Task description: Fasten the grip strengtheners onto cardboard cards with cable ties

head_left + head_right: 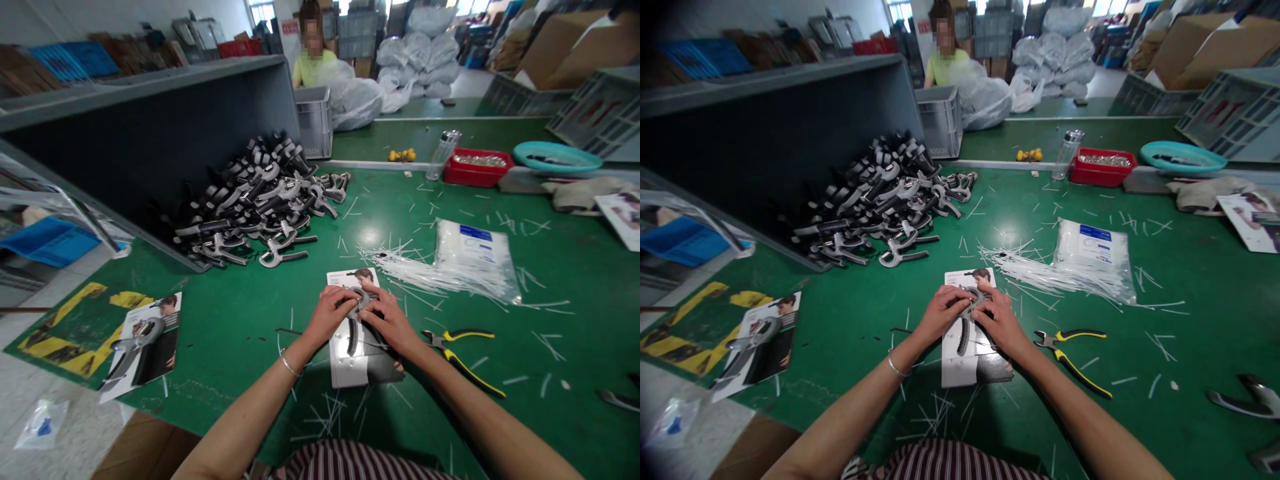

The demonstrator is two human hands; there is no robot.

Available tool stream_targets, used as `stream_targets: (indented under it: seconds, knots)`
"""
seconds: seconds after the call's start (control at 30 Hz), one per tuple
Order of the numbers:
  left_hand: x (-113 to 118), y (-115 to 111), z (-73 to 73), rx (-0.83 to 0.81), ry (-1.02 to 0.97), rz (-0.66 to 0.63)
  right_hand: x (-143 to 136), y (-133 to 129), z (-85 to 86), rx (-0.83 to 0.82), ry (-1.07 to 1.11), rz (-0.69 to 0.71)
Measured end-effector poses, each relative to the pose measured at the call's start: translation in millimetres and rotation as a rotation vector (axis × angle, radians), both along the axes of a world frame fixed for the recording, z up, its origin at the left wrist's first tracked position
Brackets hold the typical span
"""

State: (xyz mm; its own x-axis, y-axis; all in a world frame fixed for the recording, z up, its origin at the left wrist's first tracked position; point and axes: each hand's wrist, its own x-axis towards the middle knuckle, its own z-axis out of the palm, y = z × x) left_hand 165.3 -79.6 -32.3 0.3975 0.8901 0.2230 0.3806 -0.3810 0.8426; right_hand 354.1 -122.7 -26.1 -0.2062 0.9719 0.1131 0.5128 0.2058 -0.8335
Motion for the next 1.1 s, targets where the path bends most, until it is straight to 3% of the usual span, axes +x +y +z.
stream_targets:
  seconds: [0.53,0.77,1.1]
  knots:
    - [-3.2,-7.7,-5.1,0.089,0.024,-0.036,-3.0,0.6,-6.1,0.007,0.019,-0.056]
    - [-1.1,-9.5,-2.4,0.043,-0.013,0.034,-2.6,-1.2,-5.9,0.050,0.019,0.004]
    - [-0.5,-8.2,-3.6,0.068,-0.029,0.016,-2.6,-1.5,-5.5,0.032,0.026,-0.009]
